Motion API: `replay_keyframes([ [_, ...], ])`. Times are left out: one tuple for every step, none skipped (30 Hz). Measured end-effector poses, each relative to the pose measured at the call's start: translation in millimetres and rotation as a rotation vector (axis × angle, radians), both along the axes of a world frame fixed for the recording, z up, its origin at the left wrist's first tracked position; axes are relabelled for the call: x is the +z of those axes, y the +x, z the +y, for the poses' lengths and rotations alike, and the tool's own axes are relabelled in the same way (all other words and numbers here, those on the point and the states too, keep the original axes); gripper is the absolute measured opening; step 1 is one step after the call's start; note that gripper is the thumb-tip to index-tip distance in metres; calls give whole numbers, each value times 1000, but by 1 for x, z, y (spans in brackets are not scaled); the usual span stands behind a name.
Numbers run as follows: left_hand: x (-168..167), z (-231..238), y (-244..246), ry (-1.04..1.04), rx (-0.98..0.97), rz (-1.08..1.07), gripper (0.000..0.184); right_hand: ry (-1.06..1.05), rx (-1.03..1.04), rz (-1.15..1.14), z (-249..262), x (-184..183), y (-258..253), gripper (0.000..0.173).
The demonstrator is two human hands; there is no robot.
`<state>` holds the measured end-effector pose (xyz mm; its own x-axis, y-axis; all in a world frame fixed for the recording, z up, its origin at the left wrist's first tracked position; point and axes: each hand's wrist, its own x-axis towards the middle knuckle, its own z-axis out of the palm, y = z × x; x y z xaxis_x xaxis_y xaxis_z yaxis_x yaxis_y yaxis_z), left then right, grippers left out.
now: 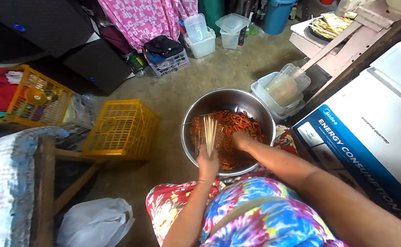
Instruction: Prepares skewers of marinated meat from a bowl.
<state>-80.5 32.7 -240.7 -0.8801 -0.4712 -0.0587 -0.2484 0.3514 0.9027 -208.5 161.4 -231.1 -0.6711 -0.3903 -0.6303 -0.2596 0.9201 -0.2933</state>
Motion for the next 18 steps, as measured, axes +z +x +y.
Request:
replay_keyframes([
  [0,0,0,7,-1,-1,29,7,6,-15,0,1,1,32],
  [0,0,0,13,1,6,29,3,13,-24,0,1,0,32],
  [0,0,0,15,3,11,28,-16,22,-28,1,-1,-3,31],
  [1,0,0,18,1,10,28,-54,25,-26,4,-4,-7,30],
  [1,-1,0,21,-1,6,29,-124,7,-28,7,-8,-13,31],
  [0,-1,0,19,0,0,29,-233,-35,-32,11,-12,-18,30],
  [0,-2,0,18,2,3,28,-380,-102,-34,16,-16,-23,28],
  [0,-2,0,22,3,14,28,-550,-196,-55,20,-18,-26,24],
  [-1,-2,1,35,1,29,27,-723,-306,-109,24,-18,-27,19],
  [-1,-1,1,47,-3,48,26,-886,-422,-194,27,-17,-28,15],
  [-1,-1,2,59,-12,66,26,-1014,-527,-300,29,-15,-29,14],
  [-2,-1,3,67,-22,85,26,-1109,-614,-393,31,-14,-29,12],
  [-2,-1,3,78,-35,100,27,-1171,-665,-467,32,-12,-30,13],
  [-2,-2,3,86,-48,109,27,-1213,-688,-520,32,-11,-31,15],
  [-3,-2,4,86,-59,116,27,-1237,-703,-557,33,-11,-31,17],
  [-4,-3,4,86,-69,119,29,-1255,-722,-584,32,-10,-31,17],
  [-4,-3,4,85,-78,121,30,-1263,-739,-599,32,-10,-31,17],
  [-4,-3,5,83,-86,120,30,-1269,-747,-609,31,-9,-31,17],
])
